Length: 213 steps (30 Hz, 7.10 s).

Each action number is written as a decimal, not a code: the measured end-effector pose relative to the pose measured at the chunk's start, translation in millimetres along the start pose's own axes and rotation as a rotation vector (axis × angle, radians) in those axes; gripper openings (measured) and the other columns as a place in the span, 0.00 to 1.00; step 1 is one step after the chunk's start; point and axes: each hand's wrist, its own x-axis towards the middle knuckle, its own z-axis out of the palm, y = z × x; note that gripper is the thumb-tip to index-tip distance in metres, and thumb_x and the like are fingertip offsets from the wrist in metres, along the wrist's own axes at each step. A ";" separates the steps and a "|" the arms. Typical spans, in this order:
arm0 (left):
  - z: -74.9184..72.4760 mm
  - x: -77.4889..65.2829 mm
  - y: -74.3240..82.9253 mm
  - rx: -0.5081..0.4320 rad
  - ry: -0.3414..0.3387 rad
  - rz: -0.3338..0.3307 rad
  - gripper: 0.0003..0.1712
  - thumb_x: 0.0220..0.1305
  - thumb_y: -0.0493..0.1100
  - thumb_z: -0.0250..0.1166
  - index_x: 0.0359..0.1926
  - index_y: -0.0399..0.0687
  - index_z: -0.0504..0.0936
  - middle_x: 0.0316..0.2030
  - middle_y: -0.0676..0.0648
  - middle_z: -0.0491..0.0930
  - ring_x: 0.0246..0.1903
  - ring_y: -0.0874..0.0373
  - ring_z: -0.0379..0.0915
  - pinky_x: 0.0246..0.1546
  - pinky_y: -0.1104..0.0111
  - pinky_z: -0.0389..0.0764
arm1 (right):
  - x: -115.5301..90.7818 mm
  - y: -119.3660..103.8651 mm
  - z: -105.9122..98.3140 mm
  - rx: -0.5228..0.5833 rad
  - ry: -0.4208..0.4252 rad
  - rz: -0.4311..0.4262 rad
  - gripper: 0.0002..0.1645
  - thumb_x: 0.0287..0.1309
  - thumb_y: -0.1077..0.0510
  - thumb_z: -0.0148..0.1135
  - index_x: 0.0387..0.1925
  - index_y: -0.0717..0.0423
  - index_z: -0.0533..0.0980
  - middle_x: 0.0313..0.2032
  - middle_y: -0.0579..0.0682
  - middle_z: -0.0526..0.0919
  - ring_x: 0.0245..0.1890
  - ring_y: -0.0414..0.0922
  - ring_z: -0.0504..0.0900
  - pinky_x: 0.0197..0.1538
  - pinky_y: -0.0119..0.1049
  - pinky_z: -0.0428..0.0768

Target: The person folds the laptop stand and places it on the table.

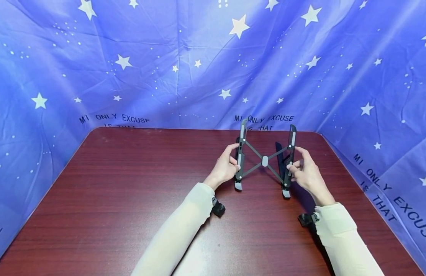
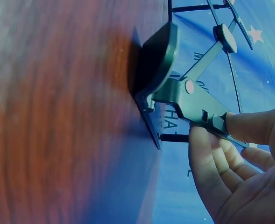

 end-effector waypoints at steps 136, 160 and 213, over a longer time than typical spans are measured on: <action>-98.1 -52.1 -28.8 -0.047 0.090 -0.043 0.46 0.55 0.23 0.62 0.67 0.65 0.60 0.29 0.40 0.76 0.25 0.50 0.78 0.29 0.60 0.82 | 12.6 -69.4 81.9 0.075 -0.122 -0.057 0.39 0.63 0.65 0.57 0.70 0.46 0.53 0.29 0.57 0.77 0.21 0.52 0.80 0.24 0.38 0.80; -115.3 -63.6 -32.2 -0.078 0.114 -0.067 0.46 0.53 0.22 0.61 0.67 0.62 0.60 0.28 0.42 0.73 0.25 0.50 0.77 0.29 0.59 0.82 | 12.0 -82.4 96.5 0.105 -0.145 -0.061 0.39 0.63 0.65 0.57 0.69 0.44 0.53 0.27 0.55 0.77 0.20 0.48 0.78 0.24 0.38 0.80; -152.6 -91.5 -42.0 -0.039 0.151 -0.053 0.47 0.52 0.21 0.60 0.68 0.59 0.57 0.29 0.38 0.75 0.23 0.49 0.77 0.28 0.59 0.82 | 8.8 -112.2 126.3 0.068 -0.152 -0.115 0.38 0.61 0.63 0.59 0.68 0.44 0.55 0.25 0.50 0.77 0.18 0.43 0.77 0.27 0.37 0.78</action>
